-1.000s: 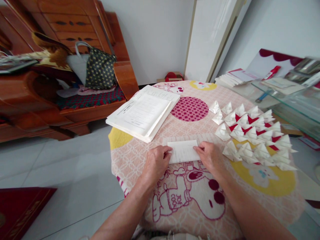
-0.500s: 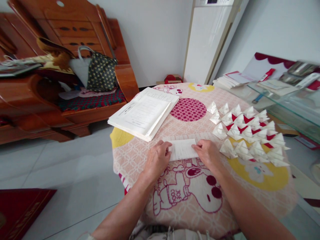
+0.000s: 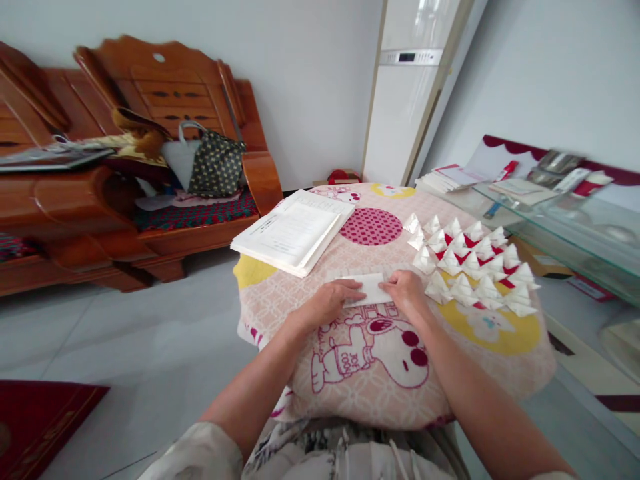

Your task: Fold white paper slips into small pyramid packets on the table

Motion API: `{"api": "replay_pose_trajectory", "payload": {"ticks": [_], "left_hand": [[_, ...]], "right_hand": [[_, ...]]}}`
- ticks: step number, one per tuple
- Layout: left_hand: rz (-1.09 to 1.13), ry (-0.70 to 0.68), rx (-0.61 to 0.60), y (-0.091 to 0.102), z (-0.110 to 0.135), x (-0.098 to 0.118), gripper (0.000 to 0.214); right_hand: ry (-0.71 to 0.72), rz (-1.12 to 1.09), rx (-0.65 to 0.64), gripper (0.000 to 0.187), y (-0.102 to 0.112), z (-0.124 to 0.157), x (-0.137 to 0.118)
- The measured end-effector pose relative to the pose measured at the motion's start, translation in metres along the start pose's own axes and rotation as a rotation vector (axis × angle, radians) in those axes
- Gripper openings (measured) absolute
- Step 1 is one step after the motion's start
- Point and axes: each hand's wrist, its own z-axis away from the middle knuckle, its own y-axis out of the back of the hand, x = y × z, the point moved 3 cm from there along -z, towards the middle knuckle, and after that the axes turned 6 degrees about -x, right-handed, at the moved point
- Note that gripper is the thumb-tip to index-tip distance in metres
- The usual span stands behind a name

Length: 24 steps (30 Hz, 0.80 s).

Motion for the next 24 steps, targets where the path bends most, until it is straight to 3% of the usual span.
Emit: {"api": "replay_pose_trajectory", "payload": {"ticks": [6, 14, 18, 21, 24], "left_hand": [[-0.172, -0.022, -0.139, -0.001, -0.007, 0.011, 0.06], [-0.328, -0.058, -0.219, 0.005, -0.007, 0.02, 0.059], [-0.336, -0.089, -0.206, 0.004, -0.009, 0.02, 0.057], [-0.304, -0.129, -0.174, 0.003, -0.009, 0.02, 0.057], [-0.271, -0.136, -0.147, 0.004, -0.008, 0.02, 0.056]], "right_hand": [[0.028, 0.049, 0.035, 0.019, -0.002, -0.004, 0.001], [0.022, 0.119, 0.02, 0.017, 0.007, -0.006, -0.007], [0.188, 0.094, 0.13, 0.013, 0.017, 0.007, -0.028], [0.318, -0.086, -0.031, 0.016, 0.007, 0.015, -0.037], [0.186, -0.244, -0.218, 0.017, -0.007, 0.016, -0.029]]}}
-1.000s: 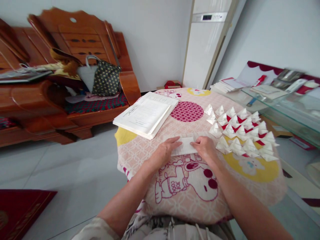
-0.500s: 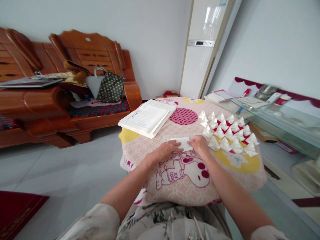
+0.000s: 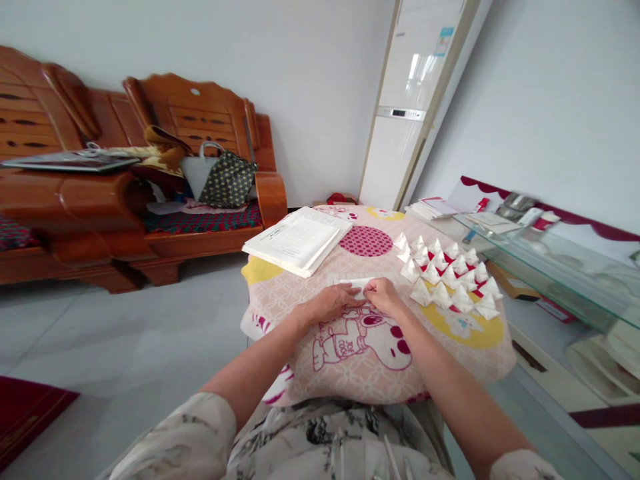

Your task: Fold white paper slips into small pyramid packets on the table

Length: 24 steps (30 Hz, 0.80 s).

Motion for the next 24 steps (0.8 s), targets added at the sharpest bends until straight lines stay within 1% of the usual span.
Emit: {"api": "replay_pose_trajectory", "payload": {"ticks": [2, 4, 7, 10, 14, 17, 20, 24], "left_hand": [[0.015, 0.027, 0.002, 0.001, 0.002, -0.001, 0.053], [0.034, 0.046, -0.002, 0.003, 0.004, -0.003, 0.05], [0.075, 0.04, 0.001, 0.003, 0.005, -0.007, 0.048], [0.119, 0.036, 0.008, 0.001, 0.005, -0.01, 0.049], [0.141, 0.064, 0.019, -0.001, 0.004, -0.014, 0.051], [0.146, 0.074, 0.021, -0.001, 0.004, -0.013, 0.052], [0.154, 0.083, 0.024, 0.0, 0.004, -0.012, 0.05], [0.17, 0.087, 0.051, 0.0, 0.005, -0.013, 0.046]], "right_hand": [[-0.097, -0.092, -0.037, 0.015, -0.003, -0.001, 0.009], [-0.116, -0.117, -0.057, 0.012, -0.003, -0.003, 0.014], [0.005, -0.015, -0.064, 0.006, -0.002, -0.003, 0.009], [0.102, 0.123, -0.032, 0.008, -0.002, -0.002, 0.0], [0.107, 0.192, -0.046, 0.008, -0.001, 0.003, -0.008], [0.084, 0.235, -0.034, 0.01, 0.005, 0.009, -0.008], [0.033, 0.249, -0.007, 0.01, 0.014, 0.013, 0.001], [-0.03, 0.243, 0.033, 0.012, 0.03, 0.016, 0.022]]}}
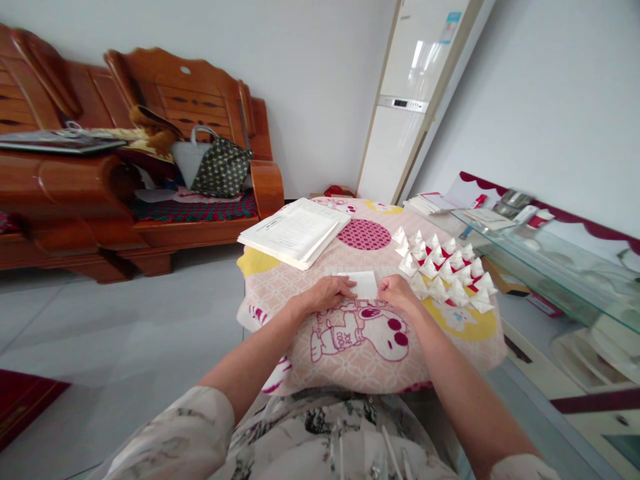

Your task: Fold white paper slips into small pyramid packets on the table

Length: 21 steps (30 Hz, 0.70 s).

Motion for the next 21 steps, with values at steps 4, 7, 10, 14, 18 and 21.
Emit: {"api": "replay_pose_trajectory", "payload": {"ticks": [4, 7, 10, 14, 18, 21], "left_hand": [[0.003, -0.007, 0.0, -0.002, -0.001, -0.003, 0.048], [0.021, -0.009, 0.011, -0.001, -0.001, -0.003, 0.047], [0.047, -0.006, 0.043, 0.0, 0.0, 0.0, 0.046], [0.04, -0.024, 0.088, -0.001, 0.003, 0.004, 0.049], [-0.065, -0.101, 0.071, -0.004, 0.004, 0.011, 0.048], [-0.137, -0.137, 0.048, -0.005, 0.004, 0.015, 0.042]], "right_hand": [[-0.077, 0.062, 0.101, 0.014, 0.009, 0.003, 0.008], [0.044, -0.057, 0.225, 0.015, 0.004, 0.005, -0.007], [0.207, -0.224, 0.154, 0.015, -0.014, 0.002, -0.023], [0.173, -0.253, 0.107, 0.01, -0.033, -0.005, -0.023], [0.193, -0.217, 0.134, 0.009, -0.037, -0.009, -0.018], [0.195, -0.199, 0.139, 0.01, -0.036, -0.007, -0.019]]}}
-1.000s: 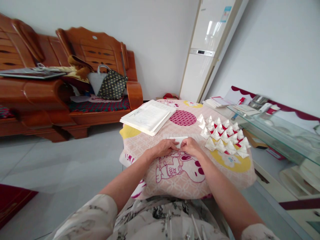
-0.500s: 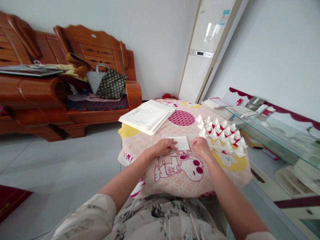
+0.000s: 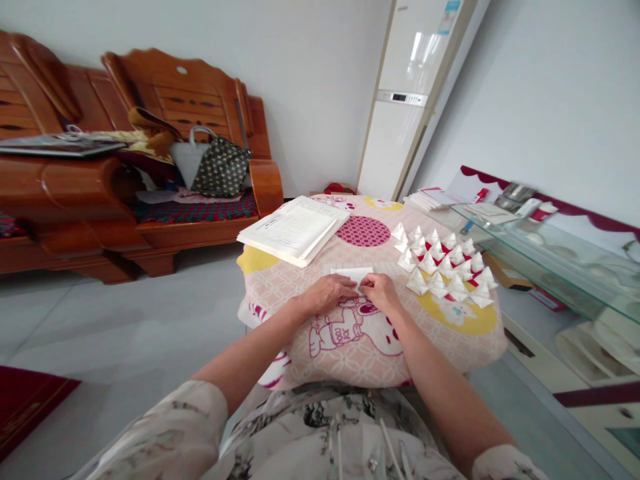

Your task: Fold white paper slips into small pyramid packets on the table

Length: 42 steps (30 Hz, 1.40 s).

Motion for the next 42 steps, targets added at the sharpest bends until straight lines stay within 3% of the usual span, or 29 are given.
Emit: {"api": "replay_pose_trajectory", "payload": {"ticks": [4, 12, 18, 23, 25, 27, 31, 35, 38, 42], "left_hand": [[-0.042, -0.014, -0.005, 0.001, 0.006, -0.001, 0.038], [-0.08, -0.03, 0.097, 0.006, 0.036, -0.007, 0.041], [-0.038, 0.102, 0.179, 0.018, 0.053, 0.0, 0.033], [-0.081, 0.112, 0.186, 0.024, 0.031, 0.012, 0.028], [-0.103, 0.087, 0.119, 0.02, 0.016, 0.014, 0.038], [-0.126, 0.124, 0.052, 0.014, 0.004, 0.012, 0.031], [-0.162, 0.143, -0.011, 0.006, -0.004, 0.005, 0.015], [-0.138, 0.2, 0.115, 0.009, -0.001, 0.001, 0.018], [-0.089, 0.259, 0.242, 0.013, 0.0, -0.002, 0.017], [-0.072, 0.237, 0.331, 0.013, -0.003, 0.0, 0.015]], "right_hand": [[-0.002, -0.013, 0.01, 0.009, -0.001, 0.001, -0.002], [0.008, -0.051, 0.042, 0.011, -0.001, 0.001, -0.002], [0.035, -0.058, 0.071, 0.013, -0.003, 0.002, -0.001], [0.054, -0.085, 0.071, 0.011, -0.005, 0.002, -0.001], [0.055, -0.102, 0.076, 0.01, -0.005, 0.003, 0.0], [0.064, -0.122, 0.094, 0.01, -0.004, 0.004, 0.001], [0.171, -0.047, 0.262, 0.014, 0.002, 0.01, -0.002], [0.379, 0.169, 0.459, 0.015, 0.005, 0.021, -0.015], [0.495, 0.254, 0.437, 0.014, 0.0, 0.026, -0.024], [0.521, 0.343, 0.396, 0.018, -0.005, 0.025, -0.029]]}}
